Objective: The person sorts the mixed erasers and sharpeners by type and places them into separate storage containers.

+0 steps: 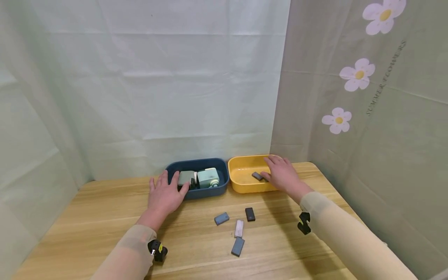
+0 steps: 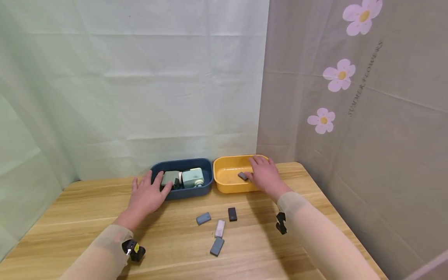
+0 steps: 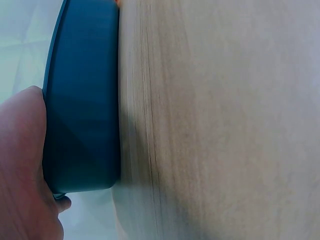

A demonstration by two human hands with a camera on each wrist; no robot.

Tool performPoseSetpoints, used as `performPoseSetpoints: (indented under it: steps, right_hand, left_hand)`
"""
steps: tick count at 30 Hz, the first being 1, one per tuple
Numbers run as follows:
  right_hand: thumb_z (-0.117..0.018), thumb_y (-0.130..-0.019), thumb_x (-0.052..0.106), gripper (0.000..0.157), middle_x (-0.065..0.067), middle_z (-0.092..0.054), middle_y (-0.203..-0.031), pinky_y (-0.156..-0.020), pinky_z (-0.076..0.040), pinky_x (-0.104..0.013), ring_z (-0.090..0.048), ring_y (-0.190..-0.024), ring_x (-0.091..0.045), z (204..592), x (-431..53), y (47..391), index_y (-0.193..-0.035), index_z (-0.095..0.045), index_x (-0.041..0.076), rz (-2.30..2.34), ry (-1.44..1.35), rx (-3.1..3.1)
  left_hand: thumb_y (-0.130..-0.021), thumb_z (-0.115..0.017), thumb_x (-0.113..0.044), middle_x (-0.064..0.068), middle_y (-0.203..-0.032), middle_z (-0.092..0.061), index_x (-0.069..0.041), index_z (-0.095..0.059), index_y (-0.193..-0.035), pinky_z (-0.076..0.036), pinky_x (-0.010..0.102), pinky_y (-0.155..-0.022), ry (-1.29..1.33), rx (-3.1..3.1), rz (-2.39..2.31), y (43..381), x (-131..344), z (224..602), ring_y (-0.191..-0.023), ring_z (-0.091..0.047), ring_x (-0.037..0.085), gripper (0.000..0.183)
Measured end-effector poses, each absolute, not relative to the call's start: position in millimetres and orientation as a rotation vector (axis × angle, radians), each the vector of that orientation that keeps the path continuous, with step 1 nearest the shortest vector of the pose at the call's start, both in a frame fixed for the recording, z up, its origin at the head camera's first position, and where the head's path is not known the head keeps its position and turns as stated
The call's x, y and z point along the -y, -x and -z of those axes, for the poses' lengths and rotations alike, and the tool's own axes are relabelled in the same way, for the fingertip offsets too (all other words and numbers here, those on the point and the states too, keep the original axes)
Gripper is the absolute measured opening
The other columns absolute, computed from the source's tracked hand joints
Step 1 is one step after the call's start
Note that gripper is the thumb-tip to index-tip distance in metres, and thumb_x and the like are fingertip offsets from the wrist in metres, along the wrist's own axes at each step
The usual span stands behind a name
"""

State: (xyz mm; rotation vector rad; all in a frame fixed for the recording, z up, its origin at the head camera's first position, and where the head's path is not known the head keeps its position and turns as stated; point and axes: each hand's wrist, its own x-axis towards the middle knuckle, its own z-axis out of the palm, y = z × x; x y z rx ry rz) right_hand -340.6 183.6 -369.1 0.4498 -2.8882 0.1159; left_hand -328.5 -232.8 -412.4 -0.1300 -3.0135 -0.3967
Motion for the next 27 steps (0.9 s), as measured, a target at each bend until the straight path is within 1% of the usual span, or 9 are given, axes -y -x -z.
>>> performPoseSetpoints:
  steps: [12,17,27]
  right_hand:
    - [-0.07,-0.11,0.038,0.066,-0.024,-0.052,-0.164,-0.127,-0.03,-0.067,-0.046,-0.153,-0.045,374,-183,333,-0.161,-0.053,0.0,-0.137,-0.529,2.849]
    - [-0.07,-0.11,0.04,0.068,-0.024,-0.051,-0.165,-0.126,-0.031,-0.068,-0.045,-0.154,-0.046,373,-183,327,-0.162,-0.052,0.0,-0.136,-0.561,2.846]
    - [-0.07,-0.11,0.043,0.07,-0.022,-0.049,-0.168,-0.127,-0.031,-0.066,-0.045,-0.155,-0.044,371,-181,314,-0.163,-0.052,0.001,-0.093,-0.621,2.83]
  left_hand:
    - [-0.114,-0.042,-0.061,0.038,-0.176,-0.015,-0.004,-0.032,-0.173,0.002,0.074,-0.128,0.122,3.011,0.4,327,231,411,-0.161,-0.019,0.058,0.083]
    - [-0.114,-0.042,-0.061,0.038,-0.176,-0.015,-0.004,-0.031,-0.173,0.004,0.074,-0.128,0.129,3.014,0.401,327,231,412,-0.161,-0.018,0.058,0.083]
    - [-0.114,-0.042,-0.06,0.038,-0.175,-0.015,-0.004,-0.03,-0.173,0.003,0.074,-0.128,0.131,3.01,0.402,328,231,412,-0.161,-0.019,0.058,0.082]
